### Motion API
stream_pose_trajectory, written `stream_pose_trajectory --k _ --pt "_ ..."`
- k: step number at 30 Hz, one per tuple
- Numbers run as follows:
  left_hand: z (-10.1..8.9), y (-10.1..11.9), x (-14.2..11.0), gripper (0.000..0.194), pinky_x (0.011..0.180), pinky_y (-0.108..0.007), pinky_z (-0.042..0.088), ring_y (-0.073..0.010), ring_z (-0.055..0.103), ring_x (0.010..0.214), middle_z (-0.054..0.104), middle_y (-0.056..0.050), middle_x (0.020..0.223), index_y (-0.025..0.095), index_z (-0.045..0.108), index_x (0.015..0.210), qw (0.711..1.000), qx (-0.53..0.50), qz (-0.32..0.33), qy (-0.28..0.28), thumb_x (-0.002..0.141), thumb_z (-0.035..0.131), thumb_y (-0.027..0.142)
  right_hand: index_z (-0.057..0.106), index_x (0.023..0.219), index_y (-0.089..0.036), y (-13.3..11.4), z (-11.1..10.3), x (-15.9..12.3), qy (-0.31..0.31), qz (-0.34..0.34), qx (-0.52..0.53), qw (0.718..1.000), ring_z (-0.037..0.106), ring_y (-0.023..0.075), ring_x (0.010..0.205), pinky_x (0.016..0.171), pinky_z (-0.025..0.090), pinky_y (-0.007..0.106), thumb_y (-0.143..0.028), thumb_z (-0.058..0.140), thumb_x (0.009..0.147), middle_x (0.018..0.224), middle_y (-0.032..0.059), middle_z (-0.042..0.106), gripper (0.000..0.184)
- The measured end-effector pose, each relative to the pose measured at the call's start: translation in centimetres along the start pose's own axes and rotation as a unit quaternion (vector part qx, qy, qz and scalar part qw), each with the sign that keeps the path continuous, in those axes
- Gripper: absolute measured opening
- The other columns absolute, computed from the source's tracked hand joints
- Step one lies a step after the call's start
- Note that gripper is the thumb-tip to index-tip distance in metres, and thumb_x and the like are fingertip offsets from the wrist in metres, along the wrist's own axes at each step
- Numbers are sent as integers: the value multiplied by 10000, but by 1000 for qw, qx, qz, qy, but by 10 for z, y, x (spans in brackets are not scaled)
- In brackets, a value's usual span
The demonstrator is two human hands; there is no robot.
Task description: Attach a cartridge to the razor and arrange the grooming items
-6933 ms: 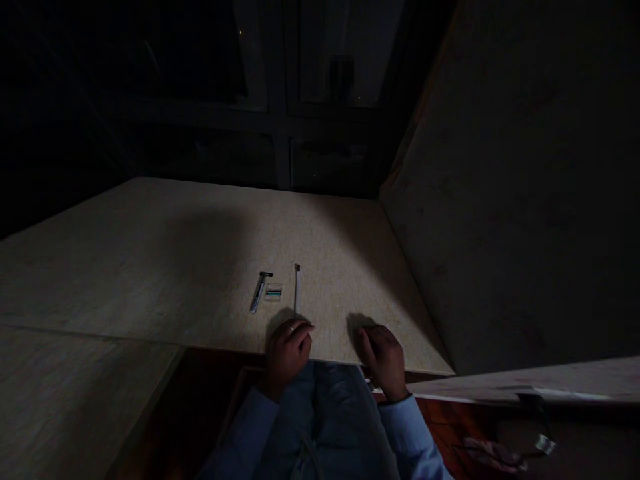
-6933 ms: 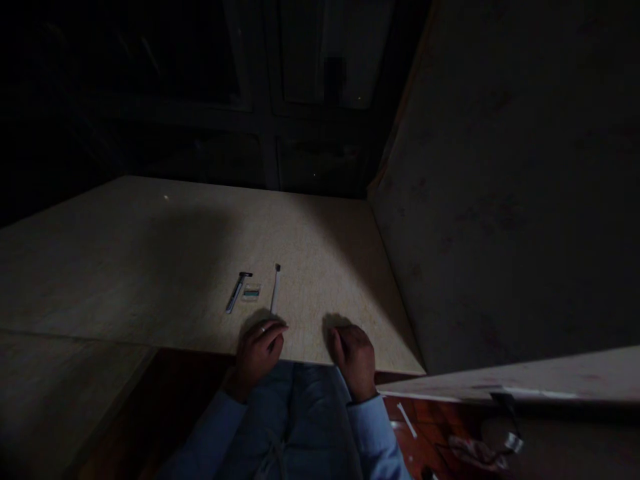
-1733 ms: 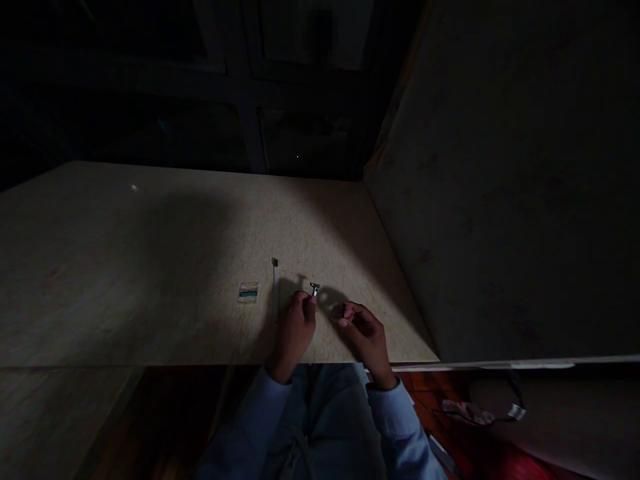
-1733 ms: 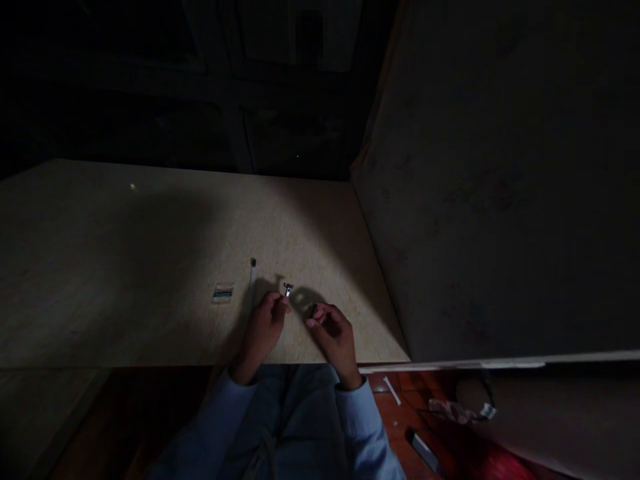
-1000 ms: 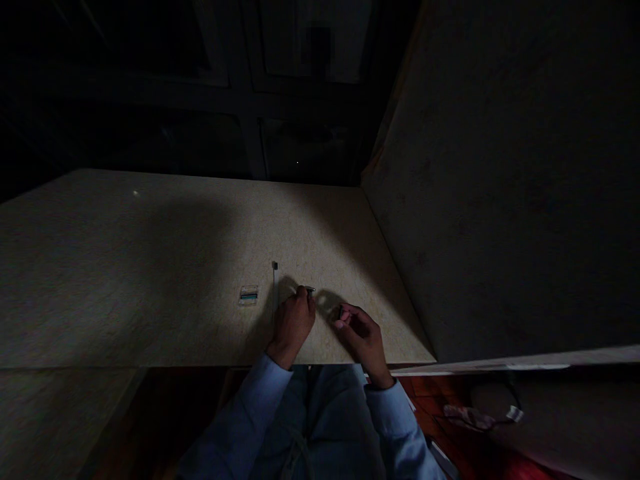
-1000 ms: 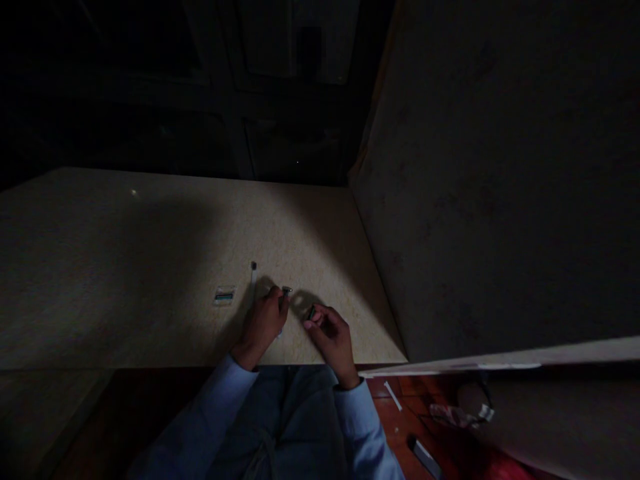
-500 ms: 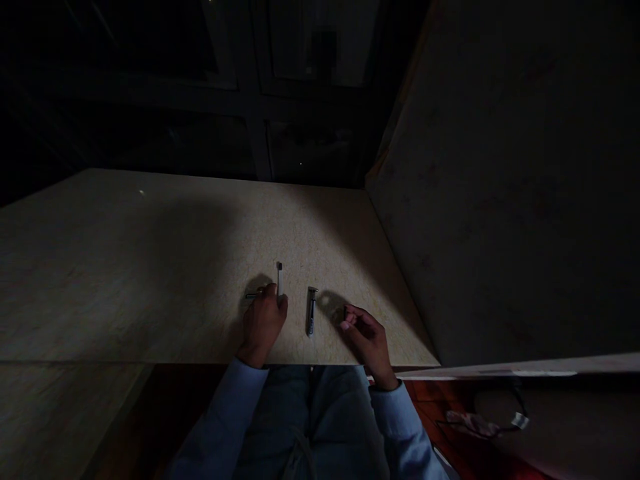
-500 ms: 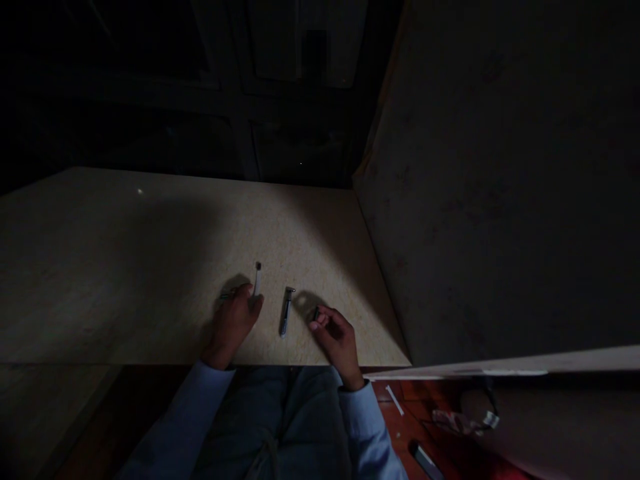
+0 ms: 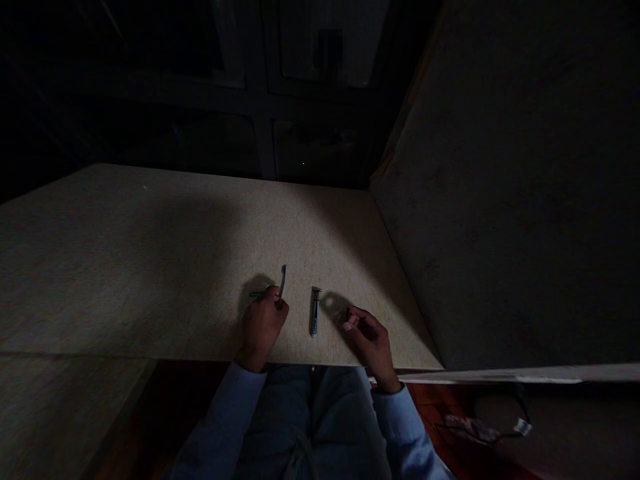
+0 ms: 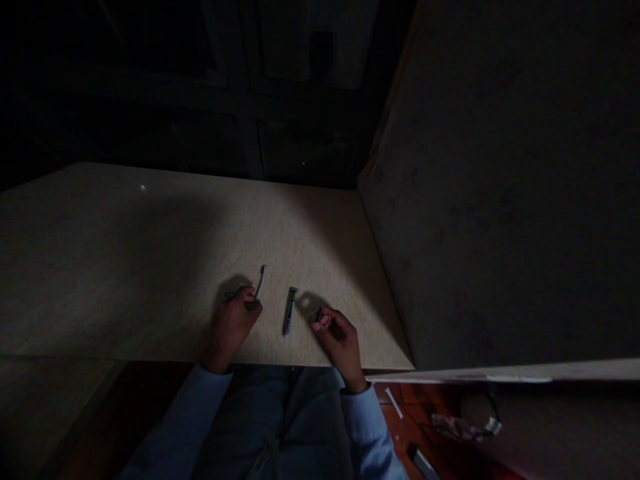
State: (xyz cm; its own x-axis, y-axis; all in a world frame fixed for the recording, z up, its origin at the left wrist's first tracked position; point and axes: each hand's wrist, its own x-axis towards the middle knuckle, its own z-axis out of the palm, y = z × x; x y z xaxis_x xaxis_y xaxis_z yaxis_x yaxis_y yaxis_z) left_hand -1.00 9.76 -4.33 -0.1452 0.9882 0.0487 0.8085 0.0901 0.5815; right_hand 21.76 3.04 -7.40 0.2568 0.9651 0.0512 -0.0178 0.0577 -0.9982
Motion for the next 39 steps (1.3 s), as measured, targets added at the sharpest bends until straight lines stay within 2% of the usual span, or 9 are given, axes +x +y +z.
stream_pose_trajectory --k 4,9,12,18,23,28,33,35,39 --pt "1 -8 -3 224 694 -317 536 -234 725 762 760 -41 828 225 672 914 973 -225 -50 12 694 704 203 787 1018 -205 -1 0 0 3 -1 -5 1000 607 186 769 779 521 336 -386 829 737 799 17 675 338" --pt "-3 -15 -12 476 589 -289 531 -173 676 604 717 -19 738 161 669 952 806 -567 -132 -108 566 887 335 794 1017 -222 -2 0 2 -5 3 6 1000 611 188 771 776 522 338 -383 828 741 800 16 680 322" --pt "-1 -18 -16 533 569 -252 502 -120 630 565 678 9 721 146 680 971 735 -647 -154 -134 537 942 313 800 1009 -231 -4 1 4 -4 4 9 1000 619 192 784 775 526 340 -392 831 734 818 22 702 321" --pt "12 -20 -15 382 505 -186 378 -29 446 493 561 44 695 161 681 955 640 -731 -146 -185 657 895 270 809 995 -244 -14 10 6 -14 18 30 999 643 208 822 778 543 352 -400 849 708 848 34 733 330" --pt "12 -11 -17 416 502 -205 347 -32 412 481 518 49 708 172 659 1101 625 -740 -117 -220 743 840 284 808 994 -241 -25 25 11 -61 20 65 996 646 199 793 773 556 350 -395 860 693 840 32 738 342" --pt "10 -3 -14 411 471 -196 329 -40 434 494 536 31 725 147 662 1074 602 -743 -103 -274 717 839 249 802 1020 -249 -32 36 28 -103 28 128 986 627 167 723 722 537 316 -392 864 705 882 31 750 351" --pt "18 -10 -3 341 374 -159 198 -17 223 387 410 90 589 149 645 994 562 -731 -112 -370 821 768 416 804 1003 -213 -31 38 61 -152 55 180 970 584 134 633 644 486 268 -418 869 700 778 19 722 372" --pt "23 -14 -1 376 352 -156 157 -20 156 364 342 110 527 160 624 904 567 -720 -112 -384 834 743 510 800 1023 -211 -28 39 76 -184 80 201 959 591 129 638 641 480 257 -412 867 707 765 18 722 380" --pt "28 -15 0 434 354 -151 206 -20 233 359 401 96 507 158 601 821 617 -696 -81 -358 791 775 555 795 1020 -204 -21 42 99 -225 112 253 934 593 123 636 625 489 243 -391 875 694 777 24 731 384"
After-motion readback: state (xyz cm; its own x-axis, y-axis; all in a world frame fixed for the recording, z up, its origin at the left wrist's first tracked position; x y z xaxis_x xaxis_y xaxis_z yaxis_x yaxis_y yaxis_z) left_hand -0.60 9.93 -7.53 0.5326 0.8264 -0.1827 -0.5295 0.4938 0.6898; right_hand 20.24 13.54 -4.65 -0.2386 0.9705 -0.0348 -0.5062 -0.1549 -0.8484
